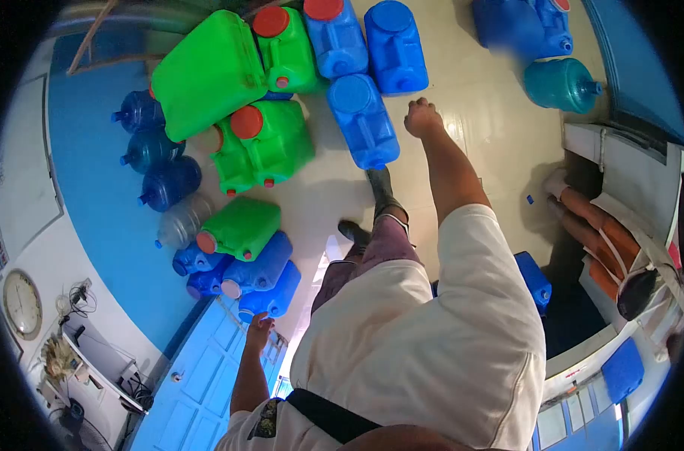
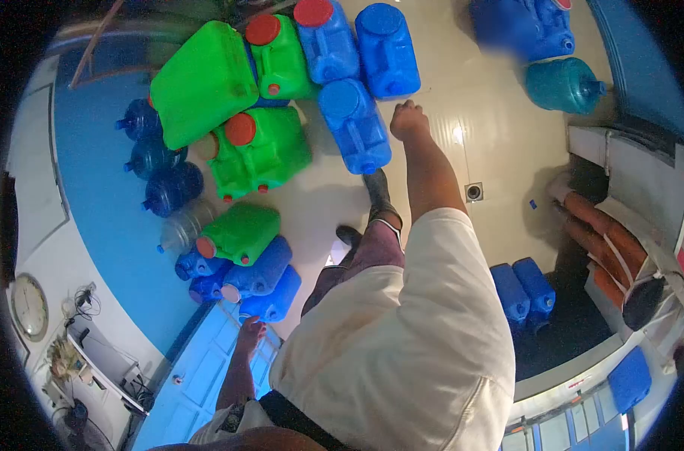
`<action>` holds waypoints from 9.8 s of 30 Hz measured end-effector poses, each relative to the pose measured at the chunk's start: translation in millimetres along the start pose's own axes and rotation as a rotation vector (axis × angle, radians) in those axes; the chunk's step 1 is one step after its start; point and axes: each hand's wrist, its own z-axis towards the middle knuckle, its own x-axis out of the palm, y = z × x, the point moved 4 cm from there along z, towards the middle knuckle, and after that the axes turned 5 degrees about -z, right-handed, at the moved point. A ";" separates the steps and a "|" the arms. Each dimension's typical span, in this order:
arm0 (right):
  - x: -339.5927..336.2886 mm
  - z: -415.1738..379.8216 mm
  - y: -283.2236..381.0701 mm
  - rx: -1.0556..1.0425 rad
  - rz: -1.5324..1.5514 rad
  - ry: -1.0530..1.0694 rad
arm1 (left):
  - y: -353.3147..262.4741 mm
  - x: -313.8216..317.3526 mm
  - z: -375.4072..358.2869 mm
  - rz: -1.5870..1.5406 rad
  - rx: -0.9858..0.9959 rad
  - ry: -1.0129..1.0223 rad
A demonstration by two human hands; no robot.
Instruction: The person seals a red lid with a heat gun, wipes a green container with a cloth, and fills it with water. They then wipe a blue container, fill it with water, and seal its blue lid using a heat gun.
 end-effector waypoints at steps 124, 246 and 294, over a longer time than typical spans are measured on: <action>335.4 -1332.5 -155.3 -3.259 -1.223 0.179 | 256.7 800.6 -898.7 -0.152 -1.764 -1.935; 48.5 -1292.1 -66.7 -1.766 -0.792 2.711 | 213.9 720.2 -926.2 -0.406 -1.918 -1.248; 81.4 -1203.0 -161.9 -0.860 -1.419 2.990 | 212.3 743.7 -940.7 -0.542 -1.606 -1.457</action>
